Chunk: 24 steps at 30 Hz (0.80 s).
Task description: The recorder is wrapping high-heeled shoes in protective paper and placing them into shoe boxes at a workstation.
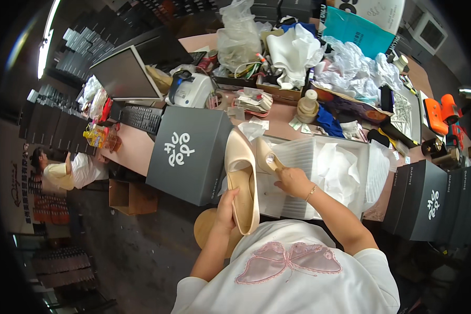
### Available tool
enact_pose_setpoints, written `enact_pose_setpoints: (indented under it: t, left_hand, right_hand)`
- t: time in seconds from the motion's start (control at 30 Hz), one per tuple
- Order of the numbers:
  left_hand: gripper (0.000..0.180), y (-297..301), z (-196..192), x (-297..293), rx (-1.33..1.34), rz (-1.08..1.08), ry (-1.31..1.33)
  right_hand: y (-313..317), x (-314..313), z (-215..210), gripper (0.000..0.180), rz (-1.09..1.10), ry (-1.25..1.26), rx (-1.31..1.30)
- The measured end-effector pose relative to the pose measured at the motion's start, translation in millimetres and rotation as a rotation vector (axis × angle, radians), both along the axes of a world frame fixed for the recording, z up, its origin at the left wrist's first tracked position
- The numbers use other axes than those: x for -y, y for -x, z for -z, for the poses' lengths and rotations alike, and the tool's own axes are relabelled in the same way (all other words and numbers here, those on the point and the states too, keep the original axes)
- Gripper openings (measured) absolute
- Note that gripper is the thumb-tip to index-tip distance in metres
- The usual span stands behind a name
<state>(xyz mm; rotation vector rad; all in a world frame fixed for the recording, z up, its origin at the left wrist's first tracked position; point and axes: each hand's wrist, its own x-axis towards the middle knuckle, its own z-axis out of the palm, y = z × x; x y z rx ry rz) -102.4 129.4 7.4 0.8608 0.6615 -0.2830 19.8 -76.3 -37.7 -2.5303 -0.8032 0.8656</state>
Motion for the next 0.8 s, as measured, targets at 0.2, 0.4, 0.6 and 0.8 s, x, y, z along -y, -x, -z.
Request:
enact_pose_setpoints:
  t: [0.2, 0.4, 0.6, 0.8]
  left_hand:
    - [0.044, 8, 21, -34, 0.124, 0.097, 0.406]
    - [0.062, 5, 23, -34, 0.069, 0.099, 0.61]
    - [0.066, -1, 5, -41, 0.135, 0.152, 0.474]
    - [0.066, -13, 3, -20, 0.187, 0.4, 0.49]
  right_hand:
    - [-3, 5, 41, 0.056, 0.202, -0.441, -0.219]
    - [14, 10, 81, 0.059, 0.449, -0.398, -0.435]
    - [24, 40, 36, 0.053, 0.638, -0.78, -0.535]
    - [50, 142, -40, 0.05, 0.926, -1.148, -0.925]
